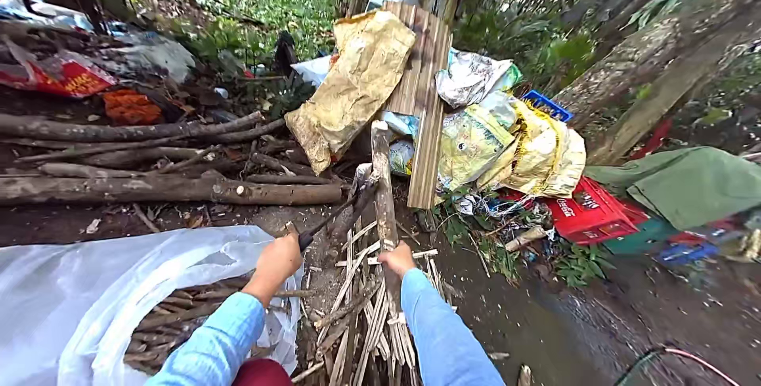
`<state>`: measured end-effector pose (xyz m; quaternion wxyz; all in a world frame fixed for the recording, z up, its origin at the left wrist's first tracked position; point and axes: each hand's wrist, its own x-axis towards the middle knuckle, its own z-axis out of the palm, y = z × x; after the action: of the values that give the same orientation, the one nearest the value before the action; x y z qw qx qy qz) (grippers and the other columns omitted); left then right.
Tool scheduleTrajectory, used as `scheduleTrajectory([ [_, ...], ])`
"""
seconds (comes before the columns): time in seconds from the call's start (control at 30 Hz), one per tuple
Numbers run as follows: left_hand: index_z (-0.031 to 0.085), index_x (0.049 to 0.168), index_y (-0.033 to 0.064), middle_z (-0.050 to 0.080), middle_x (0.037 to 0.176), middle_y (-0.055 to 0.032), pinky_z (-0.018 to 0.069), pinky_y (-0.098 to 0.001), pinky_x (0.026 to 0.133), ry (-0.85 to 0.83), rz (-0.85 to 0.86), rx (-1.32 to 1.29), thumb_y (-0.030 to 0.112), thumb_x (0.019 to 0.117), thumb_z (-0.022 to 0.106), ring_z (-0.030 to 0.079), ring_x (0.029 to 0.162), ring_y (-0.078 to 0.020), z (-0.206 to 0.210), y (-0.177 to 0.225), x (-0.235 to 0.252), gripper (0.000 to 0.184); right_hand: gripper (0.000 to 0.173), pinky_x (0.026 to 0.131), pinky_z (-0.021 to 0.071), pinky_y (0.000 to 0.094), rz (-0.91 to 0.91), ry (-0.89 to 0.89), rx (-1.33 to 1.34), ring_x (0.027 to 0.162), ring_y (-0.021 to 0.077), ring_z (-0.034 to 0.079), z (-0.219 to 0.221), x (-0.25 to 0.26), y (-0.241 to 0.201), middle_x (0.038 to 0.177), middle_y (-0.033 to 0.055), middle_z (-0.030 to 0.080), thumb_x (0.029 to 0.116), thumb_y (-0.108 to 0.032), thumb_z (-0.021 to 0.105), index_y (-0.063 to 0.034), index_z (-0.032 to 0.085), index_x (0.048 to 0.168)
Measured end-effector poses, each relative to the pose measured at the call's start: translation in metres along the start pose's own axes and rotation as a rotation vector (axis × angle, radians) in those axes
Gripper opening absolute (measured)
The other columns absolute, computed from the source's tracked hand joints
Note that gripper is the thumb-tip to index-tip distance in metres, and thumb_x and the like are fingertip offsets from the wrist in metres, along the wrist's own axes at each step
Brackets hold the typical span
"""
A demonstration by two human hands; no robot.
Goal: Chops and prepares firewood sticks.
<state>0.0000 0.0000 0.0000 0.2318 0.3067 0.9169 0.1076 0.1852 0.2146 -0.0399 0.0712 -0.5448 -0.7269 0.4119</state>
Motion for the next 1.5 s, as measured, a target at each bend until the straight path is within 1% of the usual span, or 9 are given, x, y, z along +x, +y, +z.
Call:
scheduleTrajectory([
  [0.17,0.057,0.134,-0.0005,0.065,0.127,-0.0265,0.0525,-0.0639,0.093,0.007,0.025,0.016,0.014,0.0919,0.067,0.064,0.12,-0.0448,0.0,-0.01,0.002,0.046,0.062,0.089,0.0546,0.051,-0.079,0.017,0.241,0.104,0.0334,0.065,-0.073,-0.058,-0.039,0.118,0.0248,0.065,0.0733,0.006,0.08,0.0062,0.057,0.131],
  [0.4,0.057,0.132,0.0007,0.066,0.125,-0.0258,0.0535,-0.0639,0.091,-0.007,-0.002,0.041,0.016,0.0916,0.066,0.065,0.118,-0.0442,-0.003,-0.007,0.01,0.044,0.063,0.079,0.0626,0.0361,-0.905,0.608,0.393,0.086,0.0119,0.069,-0.274,-0.141,-0.146,0.103,0.0024,0.066,0.0804,-0.019,0.081,-0.0061,0.049,0.134],
  [0.5,0.056,0.134,0.0009,0.066,0.126,-0.0256,0.0535,-0.064,0.091,-0.029,-0.014,0.054,0.016,0.092,0.066,0.065,0.118,-0.0447,-0.006,0.001,0.012,0.046,0.009,0.079,0.0566,0.02,-1.207,0.635,0.542,0.084,0.0021,0.066,-0.346,-0.138,-0.178,0.091,-0.0056,0.068,0.1035,-0.011,0.051,-0.0082,0.058,0.107],
  [0.63,0.057,0.133,0.0015,0.066,0.125,-0.025,0.0537,-0.0634,0.091,-0.035,-0.018,0.074,0.016,0.0924,0.066,0.065,0.118,-0.0437,-0.01,0.005,0.012,0.044,0.049,0.087,0.0579,0.0334,-0.78,0.769,0.375,0.095,0.0135,0.068,-0.21,-0.093,-0.142,0.107,0.0106,0.066,0.0925,-0.015,0.071,0.0042,0.049,0.132],
  [0.83,0.061,0.127,0.001,0.066,0.125,-0.0261,0.0524,-0.066,0.089,-0.036,0.013,0.14,0.016,0.0917,0.067,0.064,0.119,-0.0451,-0.022,0.004,0.008,0.038,0.078,0.111,0.0434,0.057,0.104,-0.029,-0.204,0.134,0.0381,0.055,-0.028,0.007,-0.014,0.14,0.0269,0.057,0.0778,-0.02,0.087,0.0041,0.05,0.143],
  [1.1,0.062,0.126,0.0001,0.066,0.126,-0.0264,0.0525,-0.0655,0.09,-0.021,0.039,0.158,0.017,0.0923,0.066,0.064,0.119,-0.0449,-0.021,0.001,0.01,0.038,0.049,0.064,0.0585,0.0399,-0.238,0.149,0.413,0.072,0.0215,0.065,-0.135,-0.086,-0.066,0.095,0.015,0.064,0.0808,0.003,0.072,0.003,0.055,0.127],
  [1.23,0.061,0.127,-0.0001,0.066,0.124,-0.0264,0.0528,-0.0655,0.089,-0.021,0.024,0.146,0.017,0.0913,0.066,0.064,0.118,-0.0452,-0.022,-0.006,0.015,0.04,0.063,0.077,0.0619,0.0396,-0.746,0.629,0.326,0.084,0.0148,0.07,-0.26,-0.118,-0.117,0.102,0.0061,0.068,0.0762,-0.019,0.081,-0.0029,0.054,0.131],
  [1.33,0.06,0.131,0.001,0.066,0.126,-0.0268,0.0523,-0.0667,0.09,-0.027,0.004,0.143,0.016,0.0921,0.066,0.064,0.119,-0.0466,-0.025,-0.005,0.018,0.042,0.007,0.08,0.0593,0.0281,-1.09,0.74,0.575,0.081,0.0061,0.068,-0.313,-0.125,-0.155,0.088,-0.0087,0.068,0.0971,-0.014,0.062,-0.0162,0.058,0.103],
  [1.5,0.06,0.132,0.0015,0.066,0.123,-0.0281,0.0524,-0.0683,0.088,-0.015,-0.007,0.043,0.018,0.0912,0.068,0.065,0.116,-0.048,0.011,-0.015,0.029,0.044,0.069,0.089,0.0587,0.0439,-0.501,0.556,0.303,0.095,0.0271,0.069,-0.089,-0.048,-0.062,0.107,0.0229,0.067,0.0806,-0.01,0.082,0.0141,0.047,0.135],
])
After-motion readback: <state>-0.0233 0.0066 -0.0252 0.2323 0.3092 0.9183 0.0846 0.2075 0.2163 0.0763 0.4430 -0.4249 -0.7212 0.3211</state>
